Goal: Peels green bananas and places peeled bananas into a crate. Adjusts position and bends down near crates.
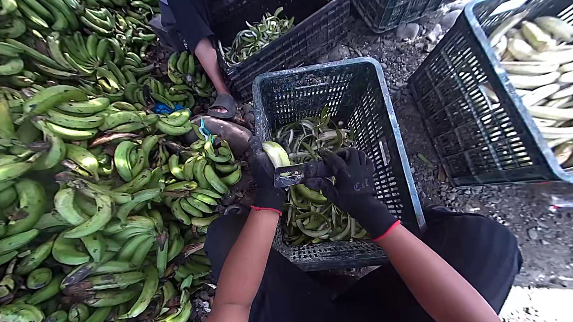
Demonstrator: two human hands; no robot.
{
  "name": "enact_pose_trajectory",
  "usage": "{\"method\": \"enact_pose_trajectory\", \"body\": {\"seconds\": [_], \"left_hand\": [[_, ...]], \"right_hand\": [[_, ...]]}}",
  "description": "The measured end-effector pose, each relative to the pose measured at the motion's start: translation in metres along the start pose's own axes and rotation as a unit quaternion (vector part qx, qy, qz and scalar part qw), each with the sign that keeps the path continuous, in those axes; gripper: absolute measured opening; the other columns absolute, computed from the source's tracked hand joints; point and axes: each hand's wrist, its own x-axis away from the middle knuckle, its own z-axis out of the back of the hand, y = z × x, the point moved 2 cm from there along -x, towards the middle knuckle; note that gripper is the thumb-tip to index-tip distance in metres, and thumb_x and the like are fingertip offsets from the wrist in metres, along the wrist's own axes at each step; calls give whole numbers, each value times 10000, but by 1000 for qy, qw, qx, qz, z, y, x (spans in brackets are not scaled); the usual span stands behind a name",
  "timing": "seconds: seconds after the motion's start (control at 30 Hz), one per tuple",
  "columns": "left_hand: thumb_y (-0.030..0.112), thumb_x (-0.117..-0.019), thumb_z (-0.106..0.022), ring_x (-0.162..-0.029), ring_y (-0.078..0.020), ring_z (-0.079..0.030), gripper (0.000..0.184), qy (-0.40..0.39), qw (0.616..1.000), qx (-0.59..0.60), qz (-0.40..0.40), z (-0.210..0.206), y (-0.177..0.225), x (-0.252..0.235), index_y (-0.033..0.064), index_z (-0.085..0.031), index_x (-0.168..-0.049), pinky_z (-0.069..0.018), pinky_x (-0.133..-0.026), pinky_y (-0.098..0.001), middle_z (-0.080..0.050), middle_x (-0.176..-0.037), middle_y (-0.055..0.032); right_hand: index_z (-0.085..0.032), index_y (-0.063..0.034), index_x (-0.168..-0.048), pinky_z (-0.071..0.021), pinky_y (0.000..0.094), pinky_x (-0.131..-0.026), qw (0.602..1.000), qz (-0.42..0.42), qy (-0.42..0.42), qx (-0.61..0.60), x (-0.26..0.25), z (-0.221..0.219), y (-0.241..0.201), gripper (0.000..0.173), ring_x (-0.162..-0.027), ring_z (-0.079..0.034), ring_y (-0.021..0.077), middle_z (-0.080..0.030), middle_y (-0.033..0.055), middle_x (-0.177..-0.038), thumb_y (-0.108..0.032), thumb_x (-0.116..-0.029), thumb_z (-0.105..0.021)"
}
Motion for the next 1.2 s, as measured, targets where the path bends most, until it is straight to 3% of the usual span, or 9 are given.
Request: {"method": "enact_pose_trajectory", "body": {"seconds": [0.17,0.3,0.43,0.57,0.83,0.9,1.0,1.1,1.2], "left_hand": [[495,-1078,-323,-860,-90,-629,385,-2,999,51,14,-1,3,0,213,-527,-1245,-551,-742,-275,-618,-1036,2],[475,-1097,-324,-811,-93,-633,421,-42,997,-38,-59,-10,4,-1,162,-574,-1225,-570,-726,-316,-638,-966,-4],[391,-1112,-295,-712,-131,-630,347,-20,999,39,-5,-17,1,-24,119,-504,-1166,-575,-636,-320,-604,-855,-34],[408,-1110,-232,-819,-114,-630,458,-60,994,-66,-65,-8,-4,-28,74,-500,-1273,-570,-739,-318,-612,-967,-49],[368,-1096,-237,-1107,-166,-622,560,-272,885,-349,-144,-21,-9,11,23,-414,-1500,-517,-987,-386,-610,-1286,-162],[361,-1091,-289,-962,-203,-690,583,-300,868,-373,-130,-30,-17,19,-3,-359,-1541,-571,-884,-407,-689,-1146,-176],[345,-1093,-179,-611,-188,-675,509,-301,933,-198,-23,-38,-18,7,94,-354,-1500,-599,-564,-337,-692,-795,-94],[508,-1082,-185,-617,-134,-647,549,-246,968,-21,41,-24,-11,-5,160,-571,-1260,-570,-524,-285,-679,-813,-48],[513,-1082,-269,-643,-86,-611,530,-213,972,41,95,-6,-5,-9,158,-614,-1269,-552,-567,-245,-639,-853,-7]], "right_hand": [[-697,-132,-1308,-434,684,-866,999,-23,28,-9,-2,1,-4,755,-1078,-597,512,-635,289,-1169,-734,-909,-477],[-686,-134,-1294,-452,707,-868,986,-125,-91,-60,-11,15,0,664,-1151,-580,501,-619,269,-1241,-654,-991,-405],[-647,-159,-1381,-444,690,-838,995,-84,-56,2,-8,16,0,835,-1134,-569,533,-610,304,-1234,-793,-907,-381],[-649,-179,-1388,-451,689,-815,997,-76,-32,12,-4,17,-2,756,-1088,-590,538,-625,305,-1189,-737,-927,-431],[-694,-140,-1109,-492,613,-703,946,-242,-138,-164,-12,25,19,709,-879,-666,336,-677,135,-932,-701,-1018,-270],[-652,-128,-1093,-488,589,-637,936,-266,-129,-189,-9,20,29,699,-795,-648,331,-643,135,-855,-693,-1032,-245],[-620,-160,-1179,-506,547,-658,937,-240,-116,-227,0,28,29,709,-811,-653,276,-650,105,-906,-723,-1012,-223],[-642,-157,-1249,-522,572,-762,969,-155,-102,-160,3,27,25,682,-966,-636,329,-641,150,-1059,-715,-997,-340],[-630,-113,-1379,-463,675,-892,995,-11,-83,-48,0,17,26,822,-1141,-586,502,-613,289,-1237,-756,-925,-392]]}}
